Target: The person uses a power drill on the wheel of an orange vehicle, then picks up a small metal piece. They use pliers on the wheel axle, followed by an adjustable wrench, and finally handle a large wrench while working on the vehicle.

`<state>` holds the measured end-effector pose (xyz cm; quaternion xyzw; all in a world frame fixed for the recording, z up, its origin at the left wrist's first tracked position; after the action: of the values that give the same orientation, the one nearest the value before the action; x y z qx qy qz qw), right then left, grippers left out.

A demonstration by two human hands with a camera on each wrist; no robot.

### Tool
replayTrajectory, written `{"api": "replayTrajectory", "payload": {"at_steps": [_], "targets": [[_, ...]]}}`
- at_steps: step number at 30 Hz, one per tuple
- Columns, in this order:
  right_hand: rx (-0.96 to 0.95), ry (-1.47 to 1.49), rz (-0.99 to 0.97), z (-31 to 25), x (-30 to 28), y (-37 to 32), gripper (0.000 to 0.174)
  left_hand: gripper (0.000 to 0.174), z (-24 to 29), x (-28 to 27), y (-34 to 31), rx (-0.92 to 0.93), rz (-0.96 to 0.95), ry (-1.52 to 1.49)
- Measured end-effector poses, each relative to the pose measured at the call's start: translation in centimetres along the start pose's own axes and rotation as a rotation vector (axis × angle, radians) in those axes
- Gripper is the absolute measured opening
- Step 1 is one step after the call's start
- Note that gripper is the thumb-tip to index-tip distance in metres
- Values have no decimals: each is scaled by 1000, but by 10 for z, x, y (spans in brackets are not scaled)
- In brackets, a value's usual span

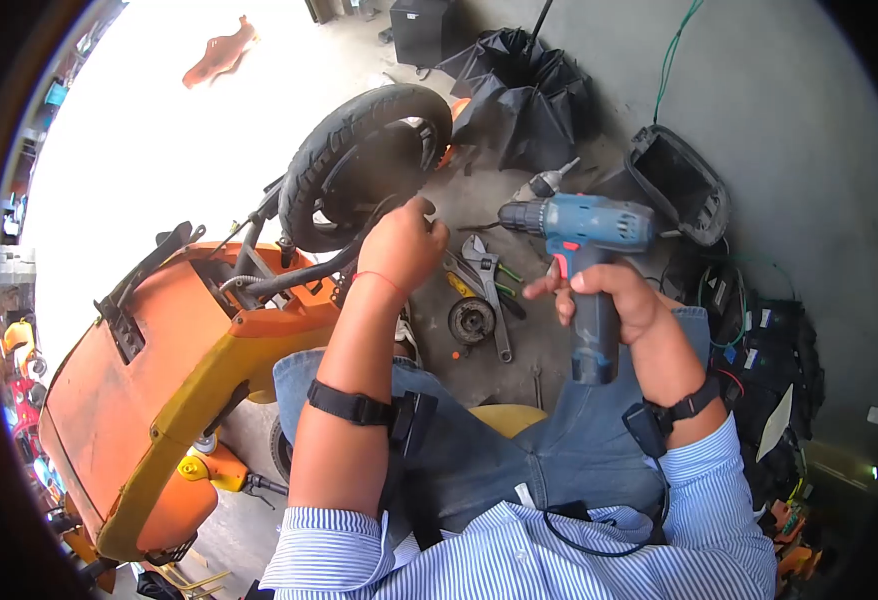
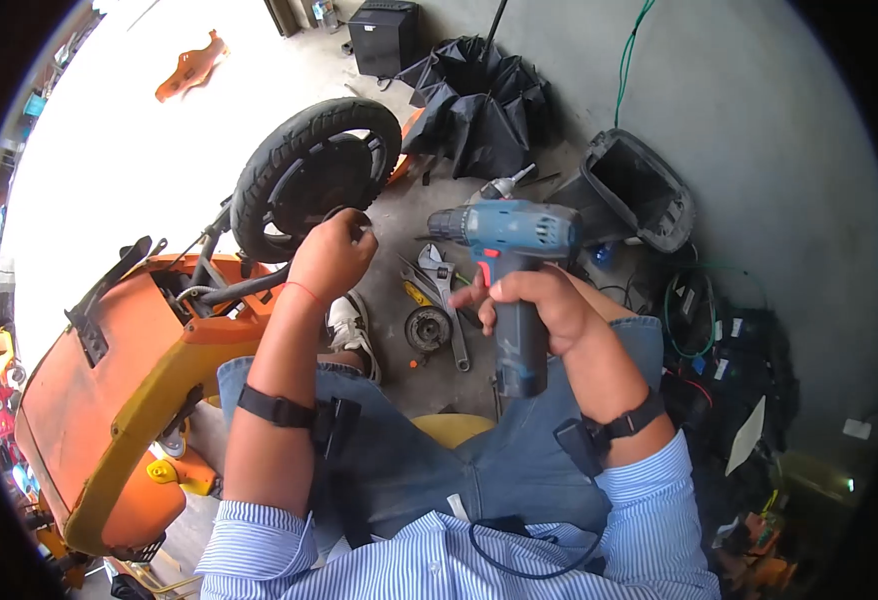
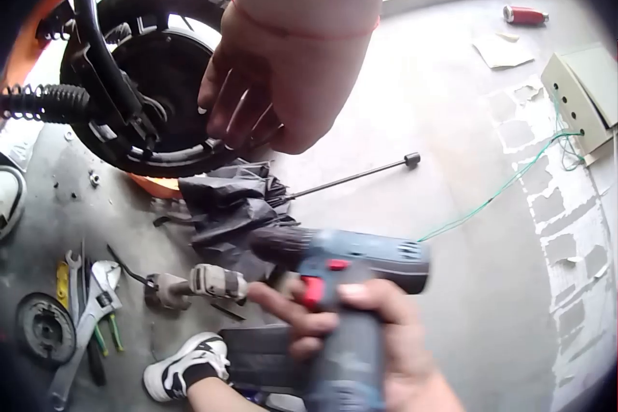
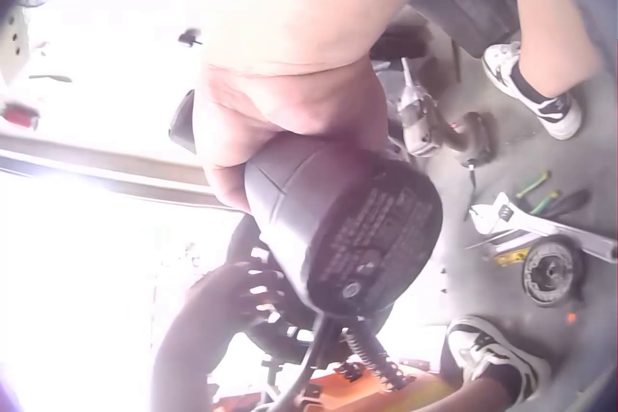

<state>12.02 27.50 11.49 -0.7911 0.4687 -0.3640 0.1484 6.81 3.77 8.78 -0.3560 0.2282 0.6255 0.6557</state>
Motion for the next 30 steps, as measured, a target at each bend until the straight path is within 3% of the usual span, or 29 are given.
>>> {"api": "replayTrajectory", "payload": {"at_steps": [3,5,6,8,10,11,12,13,16,18,27,30], "targets": [[-63,192,-162,-5,7,-14,38,32,7,1,1,26,12,-148],[-51,426,-418,-4,13,-15,44,30,21,-7,1,53,63,-238],[-57,410,-422,-8,10,-10,44,28,28,-12,2,76,103,-320],[-89,467,-645,-22,23,-8,42,29,44,-20,0,132,155,-366],[-125,497,-688,-24,27,-3,41,35,71,-43,-8,296,301,-354],[-118,571,-693,-27,28,-1,41,47,81,-48,-10,417,359,-286],[-107,646,-696,-29,28,2,41,47,83,-50,-9,412,379,-291],[-81,648,-799,-30,28,7,43,51,93,-53,-13,499,419,-280],[-95,675,-822,-35,30,13,45,66,116,-52,-22,685,470,-229],[-92,669,-896,-38,31,17,46,68,117,-41,-21,614,390,-272],[-91,696,-813,-35,30,22,45,71,116,-42,-23,598,512,-228],[-98,720,-814,-34,31,22,44,72,115,-40,-20,589,460,-243]]}}
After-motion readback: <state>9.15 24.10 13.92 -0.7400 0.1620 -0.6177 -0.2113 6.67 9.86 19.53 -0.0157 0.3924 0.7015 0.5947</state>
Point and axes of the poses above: each hand's wrist, its own y-axis towards the middle knuckle, its own x-axis out of the palm, z = x × y, the point moved 8 cm from there along y, towards the middle knuckle, and after that the axes turned 2 degrees about -z, right-handed, at the moved point
